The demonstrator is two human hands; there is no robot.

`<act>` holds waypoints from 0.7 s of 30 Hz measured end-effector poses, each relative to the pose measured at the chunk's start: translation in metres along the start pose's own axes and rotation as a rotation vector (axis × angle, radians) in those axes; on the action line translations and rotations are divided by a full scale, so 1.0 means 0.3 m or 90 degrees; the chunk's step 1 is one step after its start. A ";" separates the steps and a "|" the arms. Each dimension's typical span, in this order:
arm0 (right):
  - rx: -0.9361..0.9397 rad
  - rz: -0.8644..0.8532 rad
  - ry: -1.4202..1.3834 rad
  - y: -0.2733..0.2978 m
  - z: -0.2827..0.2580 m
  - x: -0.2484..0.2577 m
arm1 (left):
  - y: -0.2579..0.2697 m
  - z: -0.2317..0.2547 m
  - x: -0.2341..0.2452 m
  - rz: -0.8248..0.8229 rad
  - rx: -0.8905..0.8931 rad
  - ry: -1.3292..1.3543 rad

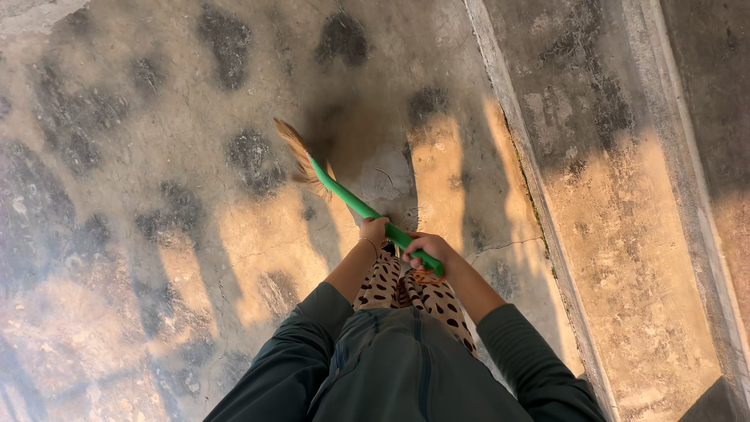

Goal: The person sweeps a concrete floor using a broom, gathering dirt and debris into a pile and then sweeping it toward a blue dustpan.

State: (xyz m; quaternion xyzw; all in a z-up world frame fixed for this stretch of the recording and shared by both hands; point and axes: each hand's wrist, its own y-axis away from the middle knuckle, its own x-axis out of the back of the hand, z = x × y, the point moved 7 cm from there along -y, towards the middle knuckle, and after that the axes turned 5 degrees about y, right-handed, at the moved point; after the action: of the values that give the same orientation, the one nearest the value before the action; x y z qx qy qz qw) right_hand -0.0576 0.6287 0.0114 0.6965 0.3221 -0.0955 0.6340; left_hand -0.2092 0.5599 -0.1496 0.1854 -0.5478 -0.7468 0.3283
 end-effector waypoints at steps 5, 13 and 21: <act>0.086 0.077 0.016 0.215 -0.096 0.120 | 0.109 0.102 -0.125 -0.158 0.065 0.055; 0.251 0.340 0.104 0.308 -0.440 0.539 | 0.193 0.292 -0.226 -0.177 0.034 0.069; 0.184 0.391 0.212 -0.045 -0.712 0.602 | 0.192 0.387 -0.235 -0.103 0.010 0.112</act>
State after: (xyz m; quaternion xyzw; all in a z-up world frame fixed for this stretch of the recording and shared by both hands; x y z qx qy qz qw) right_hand 0.0156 0.8893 -0.0595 0.8491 0.1797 0.1691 0.4671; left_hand -0.2161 0.6789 -0.0629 0.2965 -0.5062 -0.7472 0.3124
